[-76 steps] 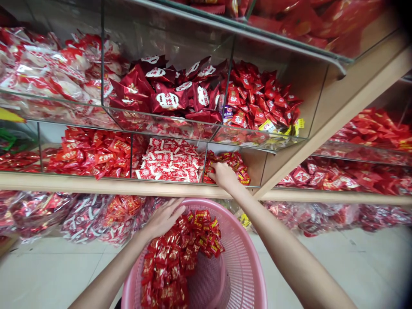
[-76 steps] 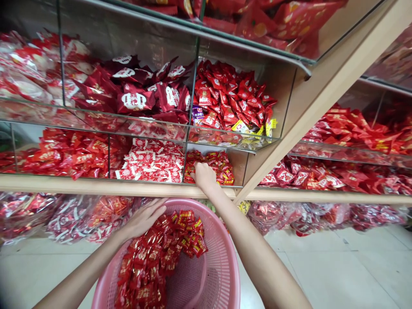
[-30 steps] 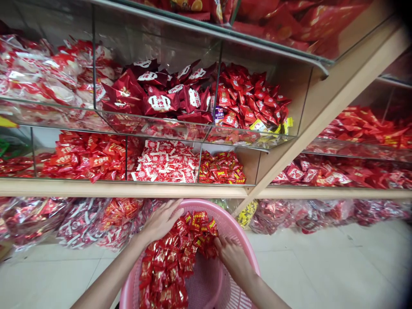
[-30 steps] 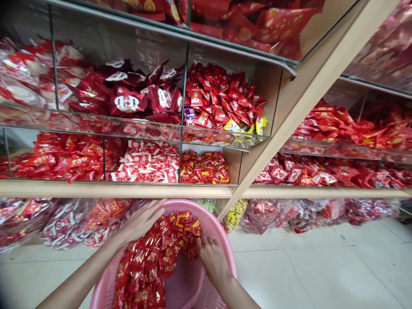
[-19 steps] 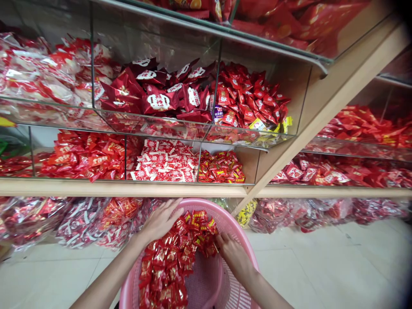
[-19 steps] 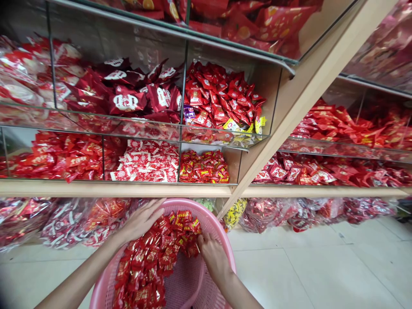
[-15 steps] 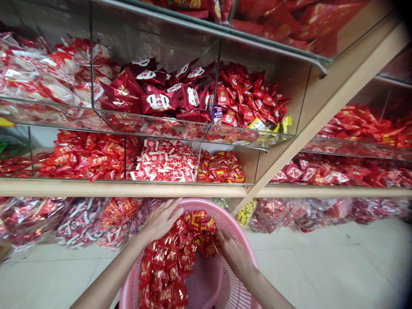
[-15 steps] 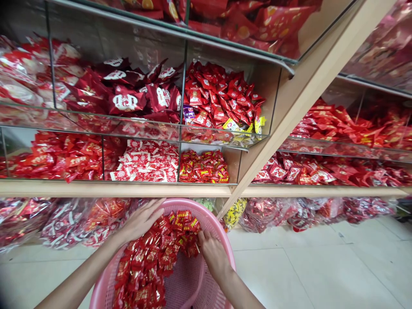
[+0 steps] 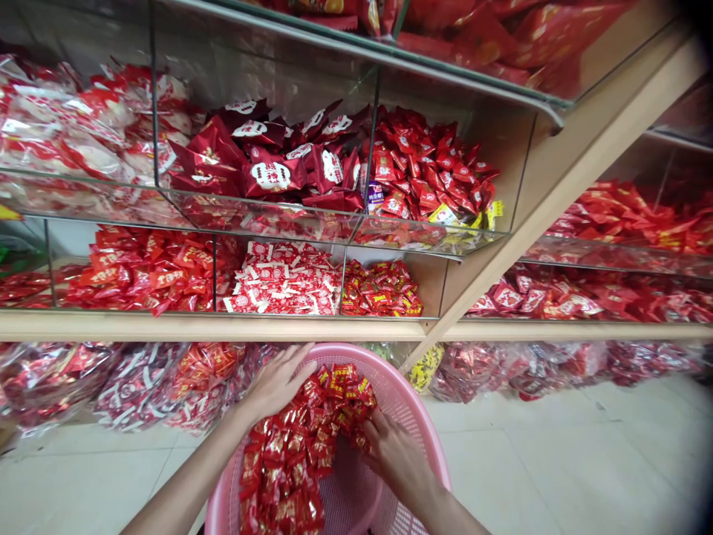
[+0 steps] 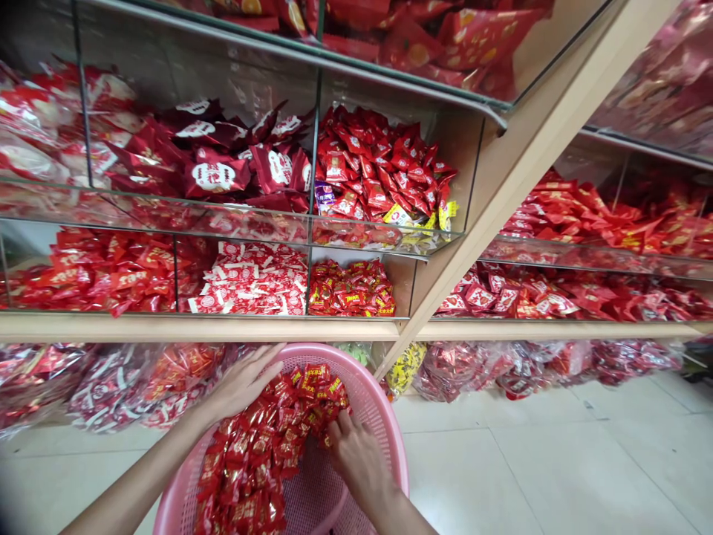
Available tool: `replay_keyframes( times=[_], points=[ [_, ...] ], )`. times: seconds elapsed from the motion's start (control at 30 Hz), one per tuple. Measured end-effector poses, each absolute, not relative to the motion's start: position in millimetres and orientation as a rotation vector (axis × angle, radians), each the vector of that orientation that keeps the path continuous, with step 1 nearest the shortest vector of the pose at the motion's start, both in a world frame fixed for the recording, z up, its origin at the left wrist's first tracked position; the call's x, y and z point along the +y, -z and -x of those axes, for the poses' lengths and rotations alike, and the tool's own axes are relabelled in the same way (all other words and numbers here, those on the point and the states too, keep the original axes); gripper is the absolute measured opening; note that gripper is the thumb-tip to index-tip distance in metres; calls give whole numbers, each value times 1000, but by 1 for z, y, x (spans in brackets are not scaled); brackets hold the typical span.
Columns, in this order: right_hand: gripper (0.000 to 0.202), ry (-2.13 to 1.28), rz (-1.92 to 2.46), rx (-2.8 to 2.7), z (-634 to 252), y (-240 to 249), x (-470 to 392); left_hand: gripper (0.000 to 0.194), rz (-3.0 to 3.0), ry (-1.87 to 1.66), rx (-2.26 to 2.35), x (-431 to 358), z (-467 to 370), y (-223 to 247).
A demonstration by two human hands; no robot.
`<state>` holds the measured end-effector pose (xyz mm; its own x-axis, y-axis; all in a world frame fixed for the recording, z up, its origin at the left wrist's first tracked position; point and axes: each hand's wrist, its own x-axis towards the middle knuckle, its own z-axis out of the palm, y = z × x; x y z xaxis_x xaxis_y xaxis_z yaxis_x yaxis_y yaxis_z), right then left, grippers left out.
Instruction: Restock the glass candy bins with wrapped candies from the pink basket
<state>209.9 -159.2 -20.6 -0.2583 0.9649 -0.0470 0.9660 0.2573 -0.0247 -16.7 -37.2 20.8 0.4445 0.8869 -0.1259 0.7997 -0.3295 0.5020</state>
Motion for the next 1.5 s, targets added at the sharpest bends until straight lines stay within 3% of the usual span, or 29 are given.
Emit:
replay_keyframes(
  times=[0.07,0.27,0.43,0.63,0.73,0.9,1.07,1.27,1.5],
  points=[
    [33,66,-1906,2398,-204,29,-161,60,-2218,-235,1414,-37,17,-20],
    [21,0,-1899,2409,-198,49,-158,61,-2254,-246,1405,-37,17,-19],
    [11,122,-2041,2408,-209,25,-157,61,-2243,-250,1394,-37,17,-20],
    [5,-20,-2126,2183,-232,14,-149,62,-2232,-238,1420,-37,16,-20],
    [12,-95,-2124,2127,-231,24,-147,62,-2223,-232,1420,-38,15,-23],
    [45,-140,-2057,2070,-223,37,-147,62,-2234,-246,1422,-40,15,-27],
    [41,-128,-2109,2087,-224,37,-147,60,-2257,-265,1419,-39,16,-21],
    [19,-26,-2230,2185,-231,-32,-126,60,-2288,-298,1428,-37,16,-12],
    [30,-248,-2317,2731,-258,-117,-39,58,-2304,-320,1423,-37,17,-12]
  ],
)
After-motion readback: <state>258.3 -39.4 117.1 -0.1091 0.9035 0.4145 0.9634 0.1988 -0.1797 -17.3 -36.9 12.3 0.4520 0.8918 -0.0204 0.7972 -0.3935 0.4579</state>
